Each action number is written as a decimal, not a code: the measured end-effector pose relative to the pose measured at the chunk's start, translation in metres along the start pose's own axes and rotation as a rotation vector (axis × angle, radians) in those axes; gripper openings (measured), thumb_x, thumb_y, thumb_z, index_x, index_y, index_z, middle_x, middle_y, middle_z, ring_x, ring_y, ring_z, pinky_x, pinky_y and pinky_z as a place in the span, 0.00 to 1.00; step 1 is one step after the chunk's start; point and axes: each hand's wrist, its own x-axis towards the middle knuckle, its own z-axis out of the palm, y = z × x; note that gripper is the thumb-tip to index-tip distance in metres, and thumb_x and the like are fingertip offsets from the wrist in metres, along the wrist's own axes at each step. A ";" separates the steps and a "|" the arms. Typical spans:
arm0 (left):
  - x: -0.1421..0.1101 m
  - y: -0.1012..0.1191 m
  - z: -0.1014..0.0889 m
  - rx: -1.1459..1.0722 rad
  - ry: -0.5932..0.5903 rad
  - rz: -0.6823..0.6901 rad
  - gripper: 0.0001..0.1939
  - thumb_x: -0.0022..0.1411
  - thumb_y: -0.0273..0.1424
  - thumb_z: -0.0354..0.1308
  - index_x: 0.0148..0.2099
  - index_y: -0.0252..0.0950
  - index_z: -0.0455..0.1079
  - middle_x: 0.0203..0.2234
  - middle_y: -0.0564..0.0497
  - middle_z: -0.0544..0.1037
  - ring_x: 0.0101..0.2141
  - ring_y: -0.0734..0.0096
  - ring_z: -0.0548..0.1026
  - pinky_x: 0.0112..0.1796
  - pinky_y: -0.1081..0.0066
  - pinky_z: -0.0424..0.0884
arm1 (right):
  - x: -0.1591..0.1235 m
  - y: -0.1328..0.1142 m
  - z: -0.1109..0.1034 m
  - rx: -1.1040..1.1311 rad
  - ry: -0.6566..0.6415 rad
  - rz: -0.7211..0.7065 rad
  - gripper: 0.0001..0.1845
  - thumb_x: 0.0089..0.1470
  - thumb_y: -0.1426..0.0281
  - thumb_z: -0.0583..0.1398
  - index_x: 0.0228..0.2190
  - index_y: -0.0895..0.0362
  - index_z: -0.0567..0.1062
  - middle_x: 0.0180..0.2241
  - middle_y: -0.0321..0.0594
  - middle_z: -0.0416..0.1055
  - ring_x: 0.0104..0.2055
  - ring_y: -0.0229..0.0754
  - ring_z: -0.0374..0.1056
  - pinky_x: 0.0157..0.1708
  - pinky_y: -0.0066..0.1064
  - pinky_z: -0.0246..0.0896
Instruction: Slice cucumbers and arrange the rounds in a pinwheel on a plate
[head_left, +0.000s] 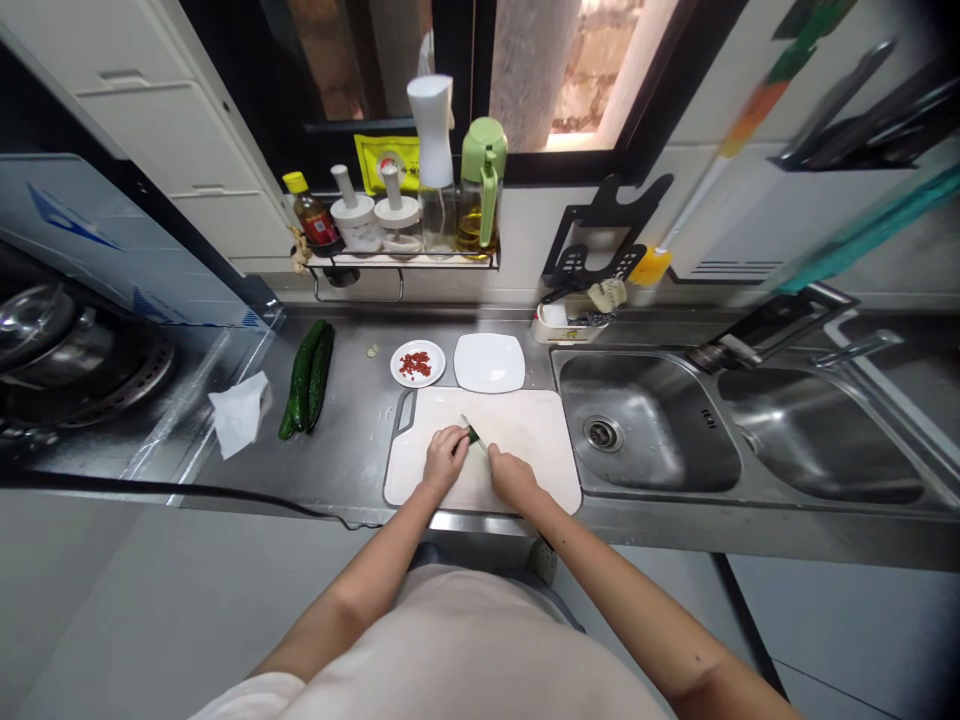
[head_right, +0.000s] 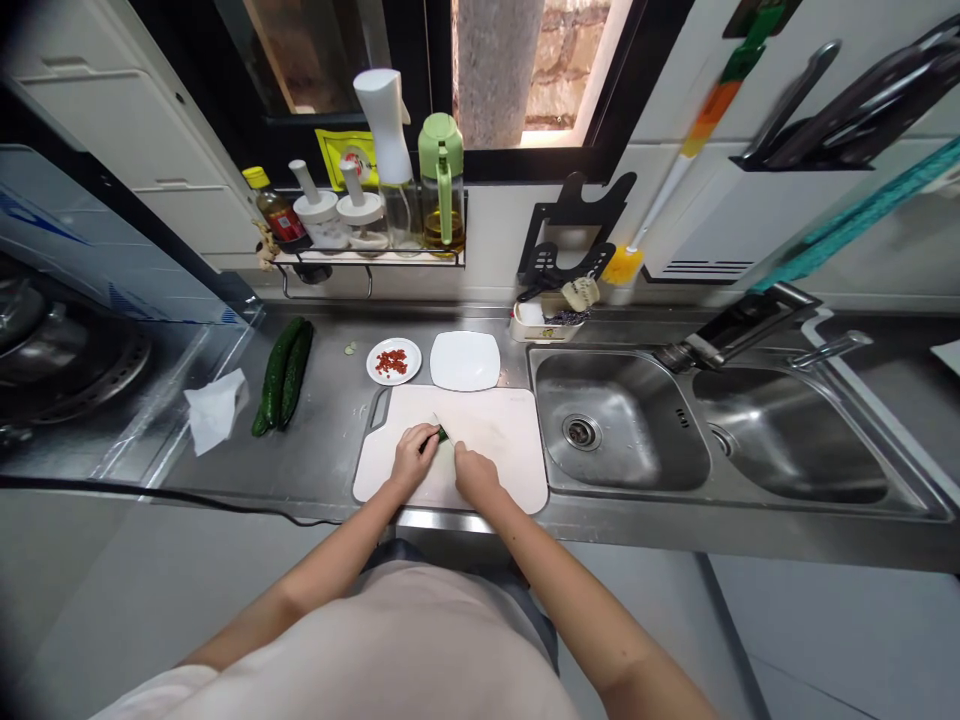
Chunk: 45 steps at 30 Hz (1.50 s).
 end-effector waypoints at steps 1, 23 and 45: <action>0.000 0.000 0.000 0.000 -0.006 -0.004 0.10 0.64 0.30 0.52 0.46 0.38 0.71 0.41 0.47 0.76 0.43 0.67 0.72 0.46 0.64 0.69 | 0.000 0.000 0.000 -0.001 -0.001 0.001 0.19 0.53 0.83 0.47 0.47 0.62 0.61 0.38 0.53 0.73 0.43 0.47 0.71 0.37 0.33 0.60; -0.011 0.015 -0.009 0.096 -0.105 -0.088 0.15 0.56 0.34 0.59 0.47 0.39 0.69 0.39 0.49 0.76 0.42 0.65 0.72 0.45 0.63 0.65 | 0.002 0.003 0.000 0.022 0.017 0.008 0.16 0.56 0.80 0.47 0.47 0.61 0.60 0.37 0.51 0.73 0.42 0.46 0.71 0.36 0.31 0.59; 0.025 0.023 -0.037 0.011 0.164 -0.265 0.14 0.63 0.36 0.52 0.49 0.38 0.68 0.44 0.45 0.72 0.46 0.64 0.69 0.49 0.64 0.65 | -0.017 0.016 -0.018 -0.171 0.136 0.059 0.18 0.60 0.76 0.46 0.49 0.53 0.64 0.40 0.48 0.70 0.40 0.44 0.69 0.37 0.31 0.55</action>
